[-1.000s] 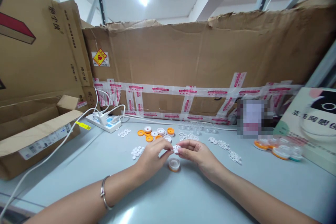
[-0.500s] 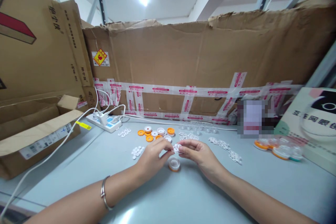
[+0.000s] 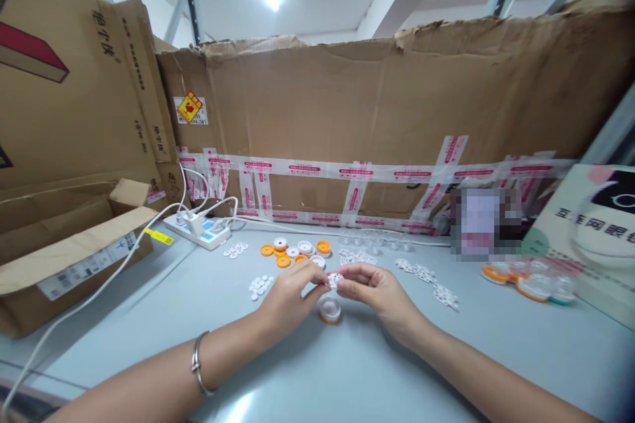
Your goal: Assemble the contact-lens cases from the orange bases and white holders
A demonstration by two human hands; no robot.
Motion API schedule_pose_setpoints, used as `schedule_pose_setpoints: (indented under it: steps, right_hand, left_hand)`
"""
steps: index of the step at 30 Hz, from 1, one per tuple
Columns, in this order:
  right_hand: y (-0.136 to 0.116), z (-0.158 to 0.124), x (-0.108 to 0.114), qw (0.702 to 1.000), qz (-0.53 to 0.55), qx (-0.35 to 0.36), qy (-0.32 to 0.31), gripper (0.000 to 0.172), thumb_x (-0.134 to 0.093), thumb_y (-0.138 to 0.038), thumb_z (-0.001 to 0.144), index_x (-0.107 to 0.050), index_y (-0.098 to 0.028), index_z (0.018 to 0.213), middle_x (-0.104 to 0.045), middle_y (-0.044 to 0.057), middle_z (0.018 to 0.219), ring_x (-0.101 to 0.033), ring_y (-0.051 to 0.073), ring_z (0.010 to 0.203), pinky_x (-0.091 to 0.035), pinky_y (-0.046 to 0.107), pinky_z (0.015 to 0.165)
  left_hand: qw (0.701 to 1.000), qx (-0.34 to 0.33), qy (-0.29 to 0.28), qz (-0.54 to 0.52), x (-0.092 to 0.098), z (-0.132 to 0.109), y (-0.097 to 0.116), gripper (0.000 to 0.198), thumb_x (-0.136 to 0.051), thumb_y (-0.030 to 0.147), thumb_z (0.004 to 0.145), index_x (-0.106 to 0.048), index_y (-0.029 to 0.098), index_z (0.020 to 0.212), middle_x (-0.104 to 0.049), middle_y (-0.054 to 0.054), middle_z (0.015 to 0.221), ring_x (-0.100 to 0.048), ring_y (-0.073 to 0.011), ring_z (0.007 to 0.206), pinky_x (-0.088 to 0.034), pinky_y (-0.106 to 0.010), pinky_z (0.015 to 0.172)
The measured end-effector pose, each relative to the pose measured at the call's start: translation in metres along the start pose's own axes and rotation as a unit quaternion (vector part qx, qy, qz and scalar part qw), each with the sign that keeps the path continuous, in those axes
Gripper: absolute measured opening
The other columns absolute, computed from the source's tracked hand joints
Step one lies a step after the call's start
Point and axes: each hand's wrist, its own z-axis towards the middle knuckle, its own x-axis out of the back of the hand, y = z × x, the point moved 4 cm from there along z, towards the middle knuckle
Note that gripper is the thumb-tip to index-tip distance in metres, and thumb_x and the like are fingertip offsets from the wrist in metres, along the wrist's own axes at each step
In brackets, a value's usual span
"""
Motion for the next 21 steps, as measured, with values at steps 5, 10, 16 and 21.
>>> schedule_pose_setpoints:
  steps: [5, 10, 16, 21]
  right_hand:
    - [0.0009, 0.0004, 0.0019, 1.000, -0.007, -0.011, -0.015, 0.030, -0.078, -0.033, 0.052, -0.067, -0.017, 0.075, -0.069, 0.003, 0.075, -0.064, 0.018, 0.073, -0.050, 0.030, 0.071]
    - [0.0049, 0.0003, 0.0026, 0.999, 0.040, -0.033, -0.017, 0.031, -0.078, -0.032, 0.054, -0.065, -0.018, 0.078, -0.068, 0.001, 0.075, -0.064, 0.016, 0.072, -0.050, 0.030, 0.073]
    - [0.0008, -0.0002, 0.0030, 1.000, 0.014, -0.017, -0.015, 0.028, -0.078, -0.030, 0.054, -0.065, -0.018, 0.075, -0.066, 0.000, 0.074, -0.062, 0.014, 0.071, -0.048, 0.027, 0.070]
    - [-0.0027, -0.0008, 0.0025, 1.000, -0.022, 0.002, -0.011, 0.026, -0.077, -0.032, 0.054, -0.065, -0.018, 0.072, -0.067, 0.000, 0.072, -0.062, 0.015, 0.072, -0.047, 0.029, 0.072]
  left_hand:
    - [1.000, -0.001, -0.002, 0.004, -0.0008, 0.0000, -0.0003, 0.005, -0.053, 0.016, 0.080, -0.057, 0.017, 0.077, -0.062, -0.003, 0.078, -0.056, -0.0142, 0.073, -0.046, -0.026, 0.068]
    - [1.000, -0.015, -0.010, 0.008, -0.0008, 0.0004, 0.0015, 0.007, -0.051, 0.015, 0.081, -0.057, 0.017, 0.078, -0.061, -0.003, 0.077, -0.057, -0.0141, 0.074, -0.046, -0.026, 0.068]
    - [1.000, -0.018, -0.006, 0.008, -0.0006, 0.0009, 0.0017, 0.007, -0.051, 0.013, 0.081, -0.057, 0.016, 0.077, -0.061, -0.004, 0.077, -0.057, -0.0144, 0.074, -0.045, -0.025, 0.068]
    - [1.000, -0.028, -0.008, 0.011, -0.0013, -0.0008, 0.0015, 0.008, -0.050, 0.011, 0.081, -0.056, 0.016, 0.078, -0.061, -0.004, 0.076, -0.057, -0.0142, 0.074, -0.046, -0.025, 0.068]
